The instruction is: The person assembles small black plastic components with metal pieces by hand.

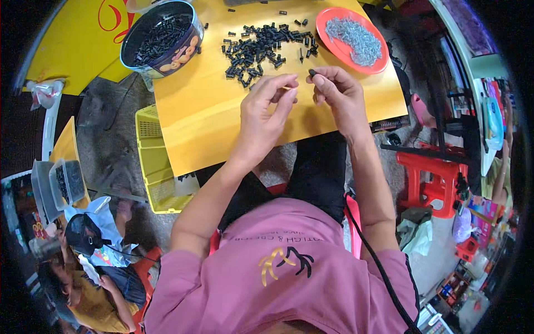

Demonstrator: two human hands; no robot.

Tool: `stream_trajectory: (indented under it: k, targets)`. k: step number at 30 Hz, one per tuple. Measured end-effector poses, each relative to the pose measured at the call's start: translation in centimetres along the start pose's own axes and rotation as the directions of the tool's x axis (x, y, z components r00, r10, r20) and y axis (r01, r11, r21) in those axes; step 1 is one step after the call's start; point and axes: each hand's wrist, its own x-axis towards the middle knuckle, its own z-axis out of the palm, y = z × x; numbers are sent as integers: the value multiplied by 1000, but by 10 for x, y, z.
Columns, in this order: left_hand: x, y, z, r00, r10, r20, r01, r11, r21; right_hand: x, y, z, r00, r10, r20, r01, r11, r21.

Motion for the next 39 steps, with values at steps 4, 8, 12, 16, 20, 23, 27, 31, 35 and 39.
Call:
stream_trajectory:
  k: [4, 8, 12, 16, 20, 23, 27, 31, 35, 39]
  targets:
    - [10, 9, 8, 988, 157, -1, -155, 977, 144, -13, 2, 5, 1000, 2, 27, -7, 986, 165]
    - [15, 5, 14, 943, 331, 12, -323, 911, 257, -19, 3, 3, 999, 38, -19, -35, 988, 152]
    - [9, -2, 21, 995, 78, -63, -78, 997, -7, -24, 1, 6, 995, 24, -97, -14, 994, 106]
    - [8, 2, 24, 963, -269, 29, 264, 908, -326, -26, -3, 5, 988, -95, -122, 83, 991, -100]
    - [12, -7, 23, 941, -286, 183, 329, 899, -288, -22, -11, -12, 974, -224, 23, 204, 835, -511]
    - [14, -10, 24, 917, -330, 223, 384, 882, -272, -16, -21, -14, 949, -301, 90, 298, 768, -566]
    - [17, -15, 24, 888, -387, 249, 452, 833, -317, -7, -25, -26, 981, -177, 76, 190, 817, -544]
    - [20, -22, 21, 848, -462, 259, 530, 757, -383, 18, -34, -50, 980, -199, -2, 150, 747, -647]
    - [22, -26, 19, 851, -451, 271, 525, 761, -381, 58, -36, -83, 960, -277, -31, 119, 506, -854]
    - [24, -21, 20, 833, -482, 271, 553, 747, -369, 85, -24, -106, 939, -338, 68, 172, 287, -942]
